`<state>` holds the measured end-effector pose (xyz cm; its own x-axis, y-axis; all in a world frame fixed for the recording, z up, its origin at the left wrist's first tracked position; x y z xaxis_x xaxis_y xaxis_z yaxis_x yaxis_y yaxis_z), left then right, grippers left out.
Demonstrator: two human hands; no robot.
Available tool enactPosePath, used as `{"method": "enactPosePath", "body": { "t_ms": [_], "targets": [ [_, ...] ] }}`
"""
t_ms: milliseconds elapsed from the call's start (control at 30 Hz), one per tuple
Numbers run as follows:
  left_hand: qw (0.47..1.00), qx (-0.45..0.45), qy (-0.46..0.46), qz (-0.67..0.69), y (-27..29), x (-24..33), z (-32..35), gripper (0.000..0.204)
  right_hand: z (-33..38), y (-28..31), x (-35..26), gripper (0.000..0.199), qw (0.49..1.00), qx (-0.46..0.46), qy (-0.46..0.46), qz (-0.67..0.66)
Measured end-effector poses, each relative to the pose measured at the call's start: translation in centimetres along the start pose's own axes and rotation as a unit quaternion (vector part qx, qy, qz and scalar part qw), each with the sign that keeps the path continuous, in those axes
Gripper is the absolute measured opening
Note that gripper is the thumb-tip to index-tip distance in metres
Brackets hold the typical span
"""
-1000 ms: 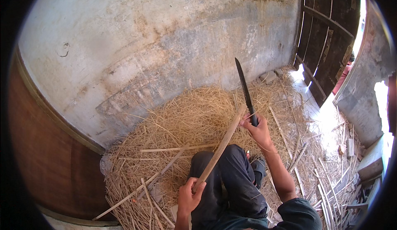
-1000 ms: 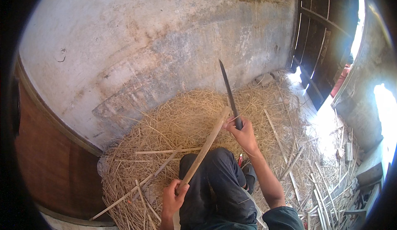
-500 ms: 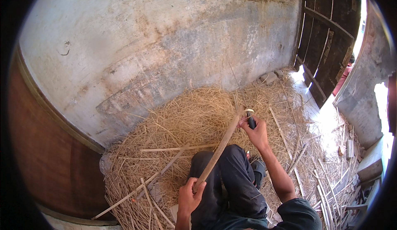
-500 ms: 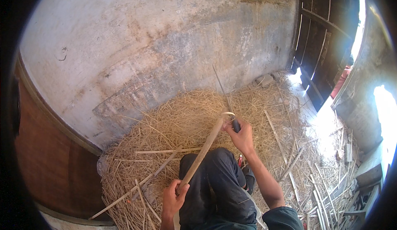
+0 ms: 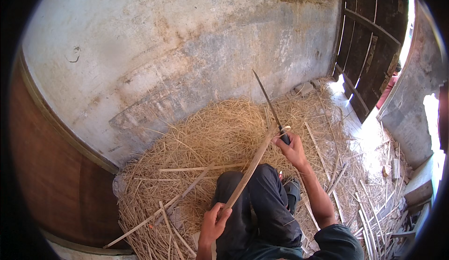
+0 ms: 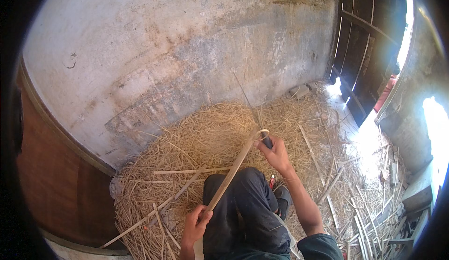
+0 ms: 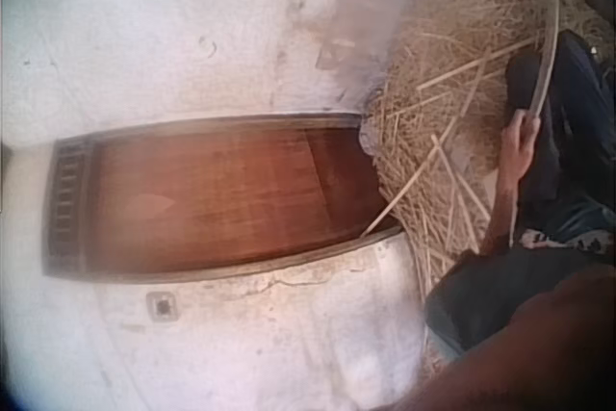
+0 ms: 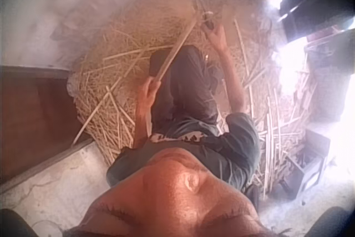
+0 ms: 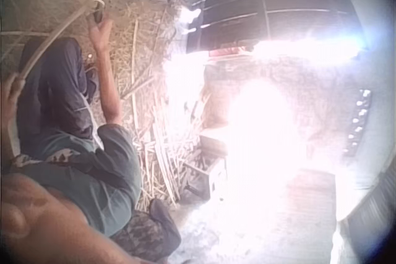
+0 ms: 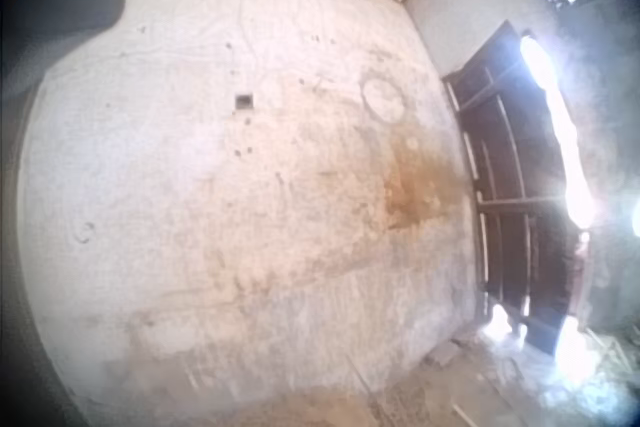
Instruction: The person sits on a straw-covered floor and uses a red utility knife to shave and sharpen a long, thin wooden stick. They rotate the stick and scrape the blade along its length to smooth the surface and create a pointed tip. The person also uses a large black machete to scrape the stick's surface.
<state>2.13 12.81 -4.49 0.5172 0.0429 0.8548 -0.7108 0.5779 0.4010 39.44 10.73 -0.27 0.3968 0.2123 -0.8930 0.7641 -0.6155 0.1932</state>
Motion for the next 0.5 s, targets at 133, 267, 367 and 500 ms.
{"method": "enactPosePath", "body": {
  "t_ms": [133, 267, 367, 500],
  "targets": [
    [0.998, -0.03, 0.031, 0.048, -0.2, -0.6, -0.1, 0.026, 0.1, -0.4, 0.4, 0.021, 0.999, -0.022, -0.018, -0.045],
    [0.985, -0.101, 0.064, 0.123, -1.1, -2.6, -0.8, 0.023, 0.1, -0.7, 1.9, 0.02, 0.996, -0.05, -0.012, -0.07],
    [0.972, -0.139, 0.099, 0.16, -1.5, -2.9, -0.6, 0.021, 0.1, -1.0, 2.5, 0.019, 0.994, -0.06, -0.014, -0.093],
    [0.957, -0.18, 0.138, 0.181, -1.9, -3.5, -0.6, 0.023, 0.2, -1.5, 2.5, 0.014, 0.988, -0.059, -0.012, -0.141]
  ]
}}
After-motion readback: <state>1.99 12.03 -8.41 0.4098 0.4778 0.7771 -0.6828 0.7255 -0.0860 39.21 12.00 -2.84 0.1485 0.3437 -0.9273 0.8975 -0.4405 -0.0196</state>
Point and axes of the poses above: each hand's wrist, its own z-axis away from the middle knuckle, its own y-axis out of the back of the hand, x = y × z, the point moved 10 cm from there along -z, towards the middle knuckle, and after that the axes turned 15 degrees about y, right-handed, at the moved point
